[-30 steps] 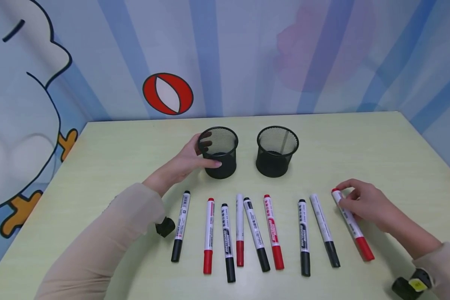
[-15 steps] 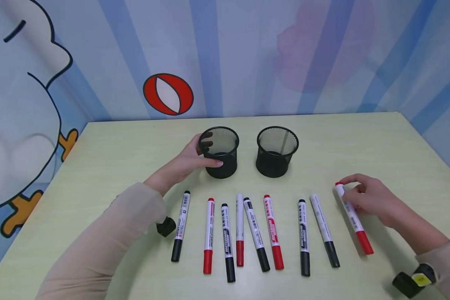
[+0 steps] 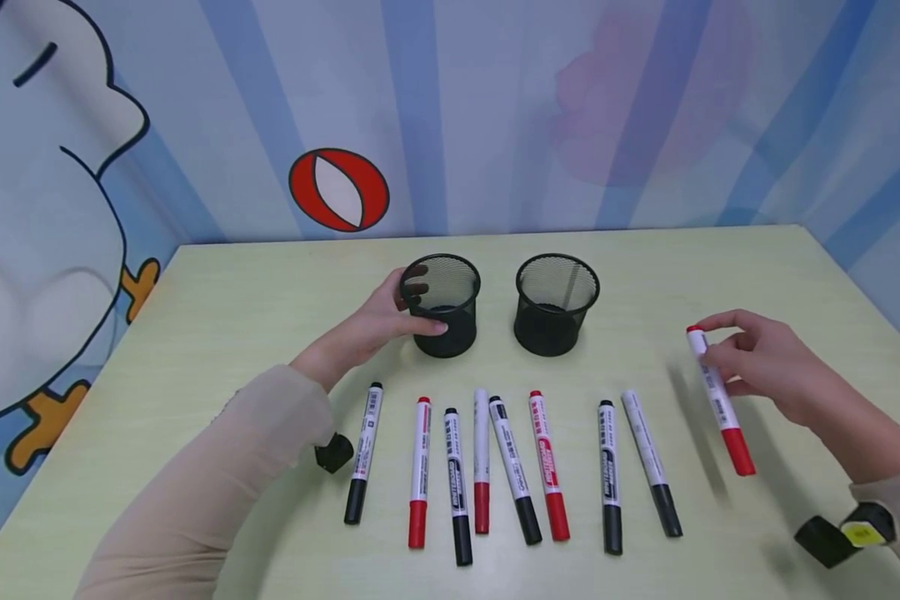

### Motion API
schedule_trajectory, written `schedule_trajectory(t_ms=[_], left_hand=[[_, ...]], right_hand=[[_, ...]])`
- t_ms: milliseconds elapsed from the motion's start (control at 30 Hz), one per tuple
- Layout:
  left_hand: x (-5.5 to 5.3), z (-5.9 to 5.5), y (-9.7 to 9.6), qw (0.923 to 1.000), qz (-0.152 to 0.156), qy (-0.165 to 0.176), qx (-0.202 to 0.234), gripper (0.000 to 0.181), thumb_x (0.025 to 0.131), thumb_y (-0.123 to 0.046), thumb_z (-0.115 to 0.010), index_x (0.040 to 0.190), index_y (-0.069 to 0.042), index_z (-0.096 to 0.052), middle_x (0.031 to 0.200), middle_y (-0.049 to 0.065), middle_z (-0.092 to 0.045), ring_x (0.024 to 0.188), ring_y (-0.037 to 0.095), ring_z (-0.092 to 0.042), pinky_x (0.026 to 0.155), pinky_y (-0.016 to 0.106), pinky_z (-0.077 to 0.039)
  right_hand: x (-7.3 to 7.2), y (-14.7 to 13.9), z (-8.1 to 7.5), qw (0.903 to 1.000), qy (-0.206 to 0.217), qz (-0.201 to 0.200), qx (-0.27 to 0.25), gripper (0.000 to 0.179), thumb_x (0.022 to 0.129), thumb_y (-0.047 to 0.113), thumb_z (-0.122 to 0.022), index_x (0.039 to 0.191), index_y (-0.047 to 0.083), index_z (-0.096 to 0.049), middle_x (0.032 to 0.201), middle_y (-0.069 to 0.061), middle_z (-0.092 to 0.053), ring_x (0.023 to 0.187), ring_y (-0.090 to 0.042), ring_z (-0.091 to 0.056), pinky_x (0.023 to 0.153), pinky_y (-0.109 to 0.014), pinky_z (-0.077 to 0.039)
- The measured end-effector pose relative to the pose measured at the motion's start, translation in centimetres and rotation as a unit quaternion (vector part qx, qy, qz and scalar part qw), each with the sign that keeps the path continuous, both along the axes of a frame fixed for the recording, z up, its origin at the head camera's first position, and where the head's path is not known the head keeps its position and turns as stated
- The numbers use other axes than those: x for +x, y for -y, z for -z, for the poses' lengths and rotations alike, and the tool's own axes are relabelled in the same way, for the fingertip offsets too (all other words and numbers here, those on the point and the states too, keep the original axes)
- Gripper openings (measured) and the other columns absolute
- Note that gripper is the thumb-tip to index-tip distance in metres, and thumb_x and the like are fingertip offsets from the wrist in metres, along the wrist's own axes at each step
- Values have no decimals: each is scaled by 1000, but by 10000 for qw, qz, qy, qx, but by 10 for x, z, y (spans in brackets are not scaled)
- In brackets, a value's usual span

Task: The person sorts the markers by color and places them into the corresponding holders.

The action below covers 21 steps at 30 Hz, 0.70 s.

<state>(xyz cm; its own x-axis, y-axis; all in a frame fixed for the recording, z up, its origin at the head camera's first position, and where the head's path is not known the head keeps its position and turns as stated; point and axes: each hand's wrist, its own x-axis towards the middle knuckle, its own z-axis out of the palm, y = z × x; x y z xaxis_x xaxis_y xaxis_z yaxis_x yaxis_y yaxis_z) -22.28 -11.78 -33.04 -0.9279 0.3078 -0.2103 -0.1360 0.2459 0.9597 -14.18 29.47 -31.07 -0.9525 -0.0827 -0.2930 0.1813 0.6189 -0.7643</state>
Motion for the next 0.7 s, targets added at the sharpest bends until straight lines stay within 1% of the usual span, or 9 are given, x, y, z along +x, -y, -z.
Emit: schedule_trajectory(t_ms=[367,567,700], left_hand=[[0,0,0,10000,4,52,29,86,76,-4,-74,144,-15,-21,145,10,-31,132,27,-25,106,49,-28],[0,-1,0,10000,22,55,41,86,76,-4,-73,144,-15,-21,145,10,-30,133,27,-25,106,49,-28],[0,-1,-1,10000,6,74,37,86,76,-4,-73,143,-14,-21,145,11,-30,133,27,-25,106,49,-28]], right_hand=[[-10,3,-11,9997,-143,62,-164,56,95,21,-52,139,-3,-27,116,-23,-44,79,-15,-59,71,-33,-55],[-15,7,-18,9993,-210,90,-300,56,95,21,-50,140,-2,-25,117,-20,-43,77,-10,-58,70,-28,-54],[-20,10,-22,9988,-205,113,-432,56,95,22,-50,140,-1,-25,117,-18,-43,76,-9,-59,70,-28,-54]])
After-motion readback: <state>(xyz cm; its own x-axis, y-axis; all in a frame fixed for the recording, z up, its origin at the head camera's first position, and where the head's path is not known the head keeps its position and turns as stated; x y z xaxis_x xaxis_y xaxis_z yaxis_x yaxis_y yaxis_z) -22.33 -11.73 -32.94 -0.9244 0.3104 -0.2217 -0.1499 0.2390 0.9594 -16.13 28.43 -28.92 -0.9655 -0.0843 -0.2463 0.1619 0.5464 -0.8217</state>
